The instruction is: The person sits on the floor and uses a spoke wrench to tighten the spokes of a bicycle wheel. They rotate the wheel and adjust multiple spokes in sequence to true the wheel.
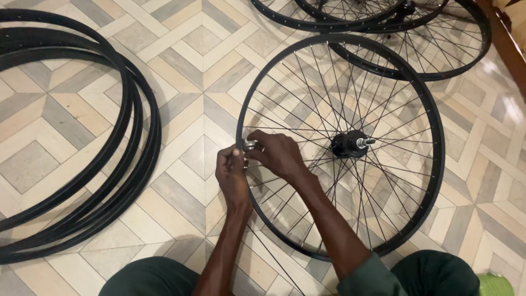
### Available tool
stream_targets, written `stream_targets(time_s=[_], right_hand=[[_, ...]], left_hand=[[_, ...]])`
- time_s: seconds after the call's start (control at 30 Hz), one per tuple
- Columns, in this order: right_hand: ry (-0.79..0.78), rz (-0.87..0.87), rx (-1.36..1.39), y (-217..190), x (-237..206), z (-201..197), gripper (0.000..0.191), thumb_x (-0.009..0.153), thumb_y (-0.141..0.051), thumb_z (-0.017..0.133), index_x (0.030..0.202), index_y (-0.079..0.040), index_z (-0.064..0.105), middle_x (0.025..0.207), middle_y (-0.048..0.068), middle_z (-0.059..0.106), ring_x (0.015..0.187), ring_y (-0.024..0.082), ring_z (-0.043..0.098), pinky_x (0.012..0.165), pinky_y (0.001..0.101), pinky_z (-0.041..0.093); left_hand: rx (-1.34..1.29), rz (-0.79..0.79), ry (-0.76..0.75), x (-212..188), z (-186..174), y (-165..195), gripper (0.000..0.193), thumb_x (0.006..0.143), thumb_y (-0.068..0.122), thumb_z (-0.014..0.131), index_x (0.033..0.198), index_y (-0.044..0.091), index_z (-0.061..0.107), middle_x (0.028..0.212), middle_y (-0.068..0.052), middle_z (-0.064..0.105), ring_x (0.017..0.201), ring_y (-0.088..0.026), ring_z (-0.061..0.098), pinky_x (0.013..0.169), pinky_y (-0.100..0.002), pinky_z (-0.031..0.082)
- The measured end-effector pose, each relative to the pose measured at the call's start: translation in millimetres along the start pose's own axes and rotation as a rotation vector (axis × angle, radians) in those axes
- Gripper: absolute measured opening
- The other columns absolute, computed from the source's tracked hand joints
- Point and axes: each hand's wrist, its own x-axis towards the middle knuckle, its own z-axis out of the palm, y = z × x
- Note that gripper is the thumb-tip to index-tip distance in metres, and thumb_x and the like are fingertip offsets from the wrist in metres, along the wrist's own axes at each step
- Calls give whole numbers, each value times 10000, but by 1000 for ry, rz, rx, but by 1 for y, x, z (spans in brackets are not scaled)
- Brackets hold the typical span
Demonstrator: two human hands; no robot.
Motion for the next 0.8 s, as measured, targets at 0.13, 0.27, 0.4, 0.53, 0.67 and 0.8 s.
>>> stream_targets(time_s=[0.13,0.27,0.4,0.53,0.67,0.8], right_hand=[[-46,69,-268,-9,9,14,286,876,-295,775,1093,-133,683,778,87,757,749,266,744,658,421,520],[-9,75,73,-3,-2,6,344,795,-252,823,1058,-121,644,713,102,695,691,292,706,623,415,500],[99,-231,376,2,-14,-1,189,920,-183,745,1021,-78,624,882,53,714,795,232,749,671,360,560],[231,-335,155,-4,-20,6,173,874,-117,782,938,-57,633,964,97,623,748,277,712,621,384,526],[191,-218,36,-11,-16,12,194,835,-112,808,934,-61,649,1008,111,597,740,283,700,600,394,531],[282,-310,5,-10,-19,6,237,793,-73,810,950,-33,638,966,134,597,868,318,653,703,427,517]], left_hand=[[5,23,-8,2,0,-1,230,1036,253,621,1108,35,627,921,-31,624,814,-111,556,725,-294,471],[51,46,1,3,-1,0,243,1020,262,617,1130,45,626,999,-26,656,893,-86,589,791,-273,496],[53,-19,18,3,-2,-2,264,1024,271,625,1137,33,634,990,-33,642,822,-101,510,709,-290,424],[3,-14,12,1,-4,-5,257,1027,262,639,1151,37,631,953,-32,610,827,-104,512,748,-286,454],[13,-6,2,-2,-2,0,257,1021,270,631,1140,42,625,950,-25,624,839,-99,535,759,-279,476],[74,-15,-20,-1,6,15,278,1023,278,606,1170,42,621,948,-19,622,815,-108,511,732,-289,444]])
